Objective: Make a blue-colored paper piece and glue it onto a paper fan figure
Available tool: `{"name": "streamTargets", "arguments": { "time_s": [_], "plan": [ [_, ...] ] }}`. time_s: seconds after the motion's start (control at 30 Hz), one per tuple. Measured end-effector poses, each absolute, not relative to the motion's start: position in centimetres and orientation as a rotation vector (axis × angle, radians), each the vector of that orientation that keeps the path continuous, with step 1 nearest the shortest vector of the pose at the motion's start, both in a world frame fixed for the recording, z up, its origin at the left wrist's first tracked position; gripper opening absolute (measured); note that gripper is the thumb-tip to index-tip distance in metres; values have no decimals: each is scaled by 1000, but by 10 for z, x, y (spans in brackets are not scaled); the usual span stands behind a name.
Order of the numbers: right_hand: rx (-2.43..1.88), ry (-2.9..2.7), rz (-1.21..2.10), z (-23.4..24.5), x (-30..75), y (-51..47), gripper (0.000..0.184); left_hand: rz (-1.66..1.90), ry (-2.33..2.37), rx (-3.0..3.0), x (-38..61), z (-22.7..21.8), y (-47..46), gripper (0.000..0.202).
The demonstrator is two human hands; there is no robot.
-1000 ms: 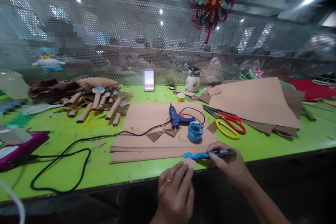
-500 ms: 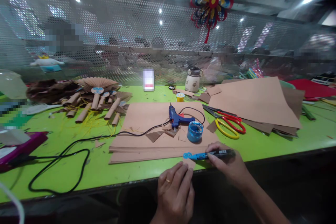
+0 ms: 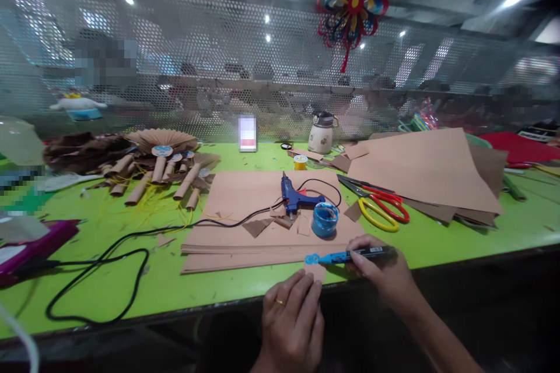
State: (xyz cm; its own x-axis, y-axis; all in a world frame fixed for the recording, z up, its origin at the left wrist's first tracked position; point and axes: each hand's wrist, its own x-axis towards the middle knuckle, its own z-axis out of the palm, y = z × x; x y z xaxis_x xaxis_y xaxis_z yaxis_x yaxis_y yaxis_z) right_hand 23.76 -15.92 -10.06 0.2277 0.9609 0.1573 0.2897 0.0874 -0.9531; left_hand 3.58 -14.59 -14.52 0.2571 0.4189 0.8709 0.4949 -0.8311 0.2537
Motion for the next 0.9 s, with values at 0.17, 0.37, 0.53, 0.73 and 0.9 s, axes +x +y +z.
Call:
{"name": "streamTargets", "arguments": {
  "time_s": [0.17, 0.37, 0.53, 0.73, 0.9],
  "plan": [
    [-1461, -1322, 771, -96, 235, -158, 11, -1630, -888, -2428, 35, -145, -145, 30],
    [-1478, -1193, 718, -97, 232, -155, 15, -1603, -882, -2448, 34, -144, -145, 31],
    [-1381, -1096, 750, -105, 238, -155, 13, -1629, -852, -2434, 34, -144, -145, 31],
    [-1157, -947, 784, -88, 241, -152, 12, -1643, -841, -2418, 34, -143, -144, 30],
    [-1110, -992, 607, -57, 253, -129, 12, -1634, -855, -2438, 33, -145, -146, 32]
  ]
}}
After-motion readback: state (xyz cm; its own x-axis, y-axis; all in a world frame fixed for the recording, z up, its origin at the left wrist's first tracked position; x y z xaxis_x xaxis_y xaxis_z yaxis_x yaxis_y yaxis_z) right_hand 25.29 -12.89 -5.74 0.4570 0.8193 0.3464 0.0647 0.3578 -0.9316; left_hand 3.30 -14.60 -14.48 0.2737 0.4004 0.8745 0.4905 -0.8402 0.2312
